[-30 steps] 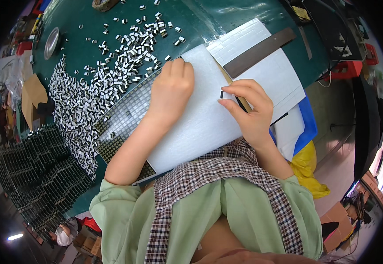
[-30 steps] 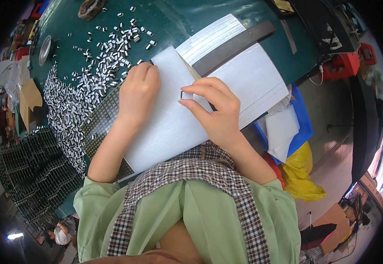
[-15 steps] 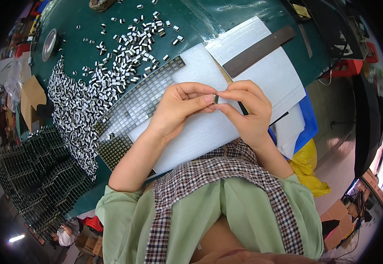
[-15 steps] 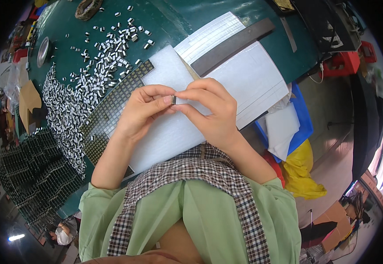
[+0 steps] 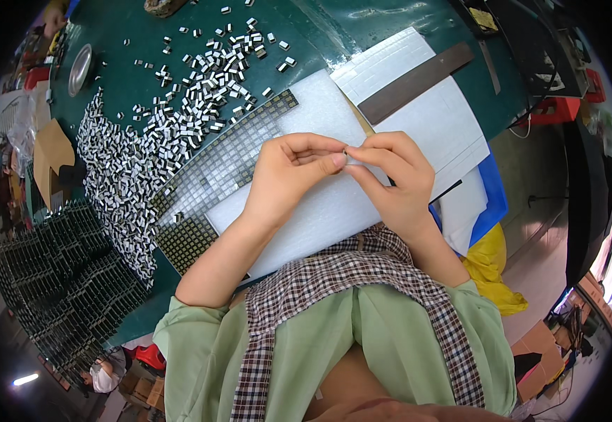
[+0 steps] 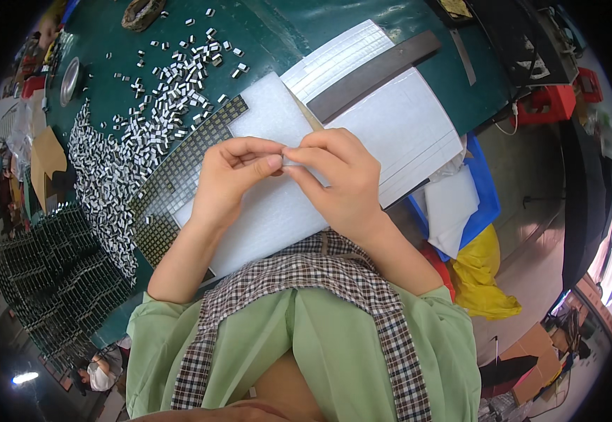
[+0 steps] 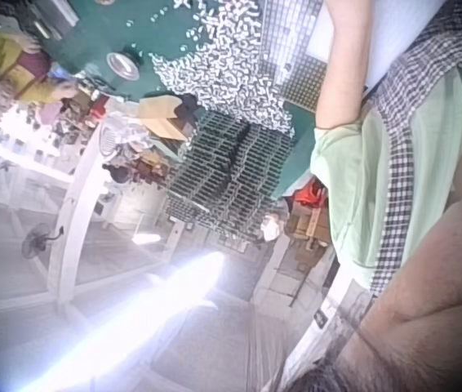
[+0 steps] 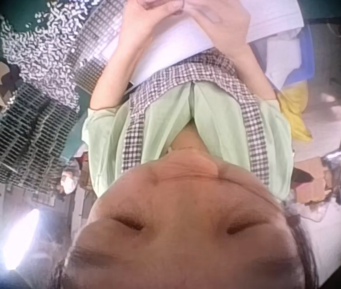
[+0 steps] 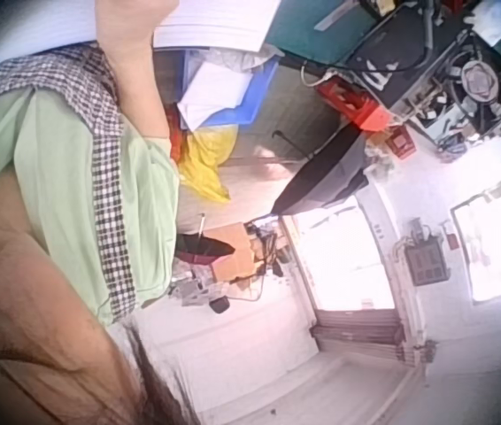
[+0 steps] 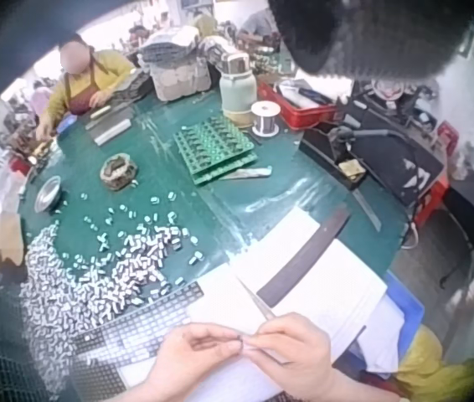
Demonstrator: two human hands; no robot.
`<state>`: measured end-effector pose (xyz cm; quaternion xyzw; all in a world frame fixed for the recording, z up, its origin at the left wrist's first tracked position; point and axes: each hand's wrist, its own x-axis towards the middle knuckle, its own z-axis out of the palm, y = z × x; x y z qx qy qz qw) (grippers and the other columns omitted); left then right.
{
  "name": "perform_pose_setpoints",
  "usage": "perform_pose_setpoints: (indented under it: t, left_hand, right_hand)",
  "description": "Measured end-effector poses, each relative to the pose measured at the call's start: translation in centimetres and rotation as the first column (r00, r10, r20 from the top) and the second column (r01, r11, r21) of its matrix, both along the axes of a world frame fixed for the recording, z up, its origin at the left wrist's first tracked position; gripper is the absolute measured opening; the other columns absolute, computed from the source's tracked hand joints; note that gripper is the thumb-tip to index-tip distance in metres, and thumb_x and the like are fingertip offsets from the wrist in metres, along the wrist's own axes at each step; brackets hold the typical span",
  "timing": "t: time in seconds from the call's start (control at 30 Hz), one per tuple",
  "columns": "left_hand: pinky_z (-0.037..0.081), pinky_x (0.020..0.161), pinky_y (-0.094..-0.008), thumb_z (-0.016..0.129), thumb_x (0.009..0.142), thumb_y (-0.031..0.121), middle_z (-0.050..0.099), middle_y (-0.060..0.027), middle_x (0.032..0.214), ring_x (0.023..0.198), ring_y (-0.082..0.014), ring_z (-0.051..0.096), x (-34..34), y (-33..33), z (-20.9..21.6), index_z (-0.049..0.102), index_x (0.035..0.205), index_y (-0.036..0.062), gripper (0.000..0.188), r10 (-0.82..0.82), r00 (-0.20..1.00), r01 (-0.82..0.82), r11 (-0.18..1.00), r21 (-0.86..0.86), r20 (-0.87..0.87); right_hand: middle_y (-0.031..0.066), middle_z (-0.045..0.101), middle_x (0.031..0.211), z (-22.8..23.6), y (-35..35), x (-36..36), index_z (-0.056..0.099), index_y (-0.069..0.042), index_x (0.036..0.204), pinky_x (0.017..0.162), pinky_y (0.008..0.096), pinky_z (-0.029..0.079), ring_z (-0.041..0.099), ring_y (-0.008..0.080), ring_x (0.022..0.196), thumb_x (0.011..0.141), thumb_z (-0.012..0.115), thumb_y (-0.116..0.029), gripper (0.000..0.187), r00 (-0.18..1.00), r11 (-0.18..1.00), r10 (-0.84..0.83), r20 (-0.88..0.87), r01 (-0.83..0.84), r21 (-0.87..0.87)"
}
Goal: The person assembles small electronic housing components by hand, combining LED chips, base plates, and small white housings at a workbench.
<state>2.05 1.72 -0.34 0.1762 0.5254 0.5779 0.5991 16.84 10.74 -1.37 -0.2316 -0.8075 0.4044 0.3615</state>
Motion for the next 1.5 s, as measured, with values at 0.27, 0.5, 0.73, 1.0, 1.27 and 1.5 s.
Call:
perform_pose_setpoints:
  t: [0.27, 0.5, 0.73, 1.0, 1.27, 1.5]
  left_hand:
    - [0.05, 0.074, -0.0255, 0.065, 0.076, 0.001, 0.065, -0.0107, 0.097, 0.085, -0.0207, 0.063, -1.7, 0.2, 1.1, 0.064, 0.101, -0.0008, 0.025, -0.022, 0.266, 0.007, 1.0, -0.021, -0.964]
    - [0.05, 0.069, -0.0305, 0.06, 0.068, 0.001, 0.057, -0.007, 0.095, 0.089, -0.0237, 0.057, -2.6, 2.1, -1.0, 0.06, 0.095, 0.001, 0.026, -0.144, -0.445, 0.115, 0.97, -0.216, -0.884]
    - [0.051, 0.062, -0.0278, 0.061, 0.073, 0.0, 0.06, -0.0079, 0.088, 0.077, -0.018, 0.06, -3.2, 2.6, -0.9, 0.06, 0.087, -0.0004, 0.014, -0.06, -0.447, 0.178, 0.972, -0.154, -0.893]
    - [0.054, 0.074, -0.024, 0.067, 0.081, 0.005, 0.067, -0.0117, 0.09, 0.079, -0.015, 0.065, -1.2, 0.6, 0.0, 0.064, 0.098, -0.0057, 0.02, -0.04, 0.985, 0.051, 0.997, -0.058, 0.166]
    - [0.054, 0.074, -0.0246, 0.067, 0.082, 0.005, 0.066, -0.0121, 0.092, 0.08, -0.0154, 0.065, -0.7, 0.6, -0.3, 0.064, 0.098, -0.0054, 0.019, -0.027, 0.968, 0.039, 0.998, -0.043, 0.248]
    - [0.052, 0.074, -0.0223, 0.068, 0.08, 0.004, 0.066, -0.0119, 0.092, 0.081, -0.0136, 0.064, -0.5, 0.5, -0.1, 0.064, 0.1, -0.0055, 0.023, -0.067, 0.998, 0.068, 0.997, -0.045, 0.006]
  right_hand:
    - [0.0067, 0.06, 0.081, -0.6, 0.4, 0.1, 0.068, -0.005, 0.089, 0.063, 0.0257, 0.047, 0.059, 0.0171, 0.072, 0.065, 0.076, -0.002, 0.026, 0.999, 0.987, 0.042, -0.02, -0.044, -0.154]
    - [0.0076, 0.062, 0.084, 0.0, 0.3, -0.2, 0.067, -0.004, 0.086, 0.064, 0.0274, 0.048, 0.06, 0.0187, 0.076, 0.064, 0.077, -0.003, 0.024, 1.0, 0.986, -0.008, 0.025, 0.012, -0.168]
    - [0.0072, 0.061, 0.082, -0.3, 0.5, 0.0, 0.065, -0.004, 0.083, 0.064, 0.0289, 0.048, 0.059, 0.0208, 0.075, 0.063, 0.077, -0.003, 0.023, 0.999, 0.999, -0.042, 0.009, 0.042, -0.024]
    - [0.0075, 0.061, 0.082, 0.0, 0.6, -0.2, 0.065, -0.003, 0.083, 0.062, 0.0285, 0.047, 0.059, 0.0202, 0.072, 0.062, 0.077, -0.002, 0.024, 0.997, 1.0, -0.024, -0.067, 0.024, 0.002]
    - [0.0098, 0.061, 0.085, 0.0, 0.5, 0.1, 0.066, 0.0, 0.086, 0.068, 0.0266, 0.047, 0.059, 0.019, 0.077, 0.062, 0.077, 0.001, 0.026, 0.998, 0.998, 0.023, -0.057, -0.026, -0.054]
    - [0.0084, 0.061, 0.084, -0.4, 0.6, 0.0, 0.065, -0.003, 0.085, 0.065, 0.028, 0.048, 0.059, 0.0198, 0.075, 0.063, 0.075, 0.0, 0.025, 0.999, 0.999, 0.039, -0.036, -0.04, -0.031]
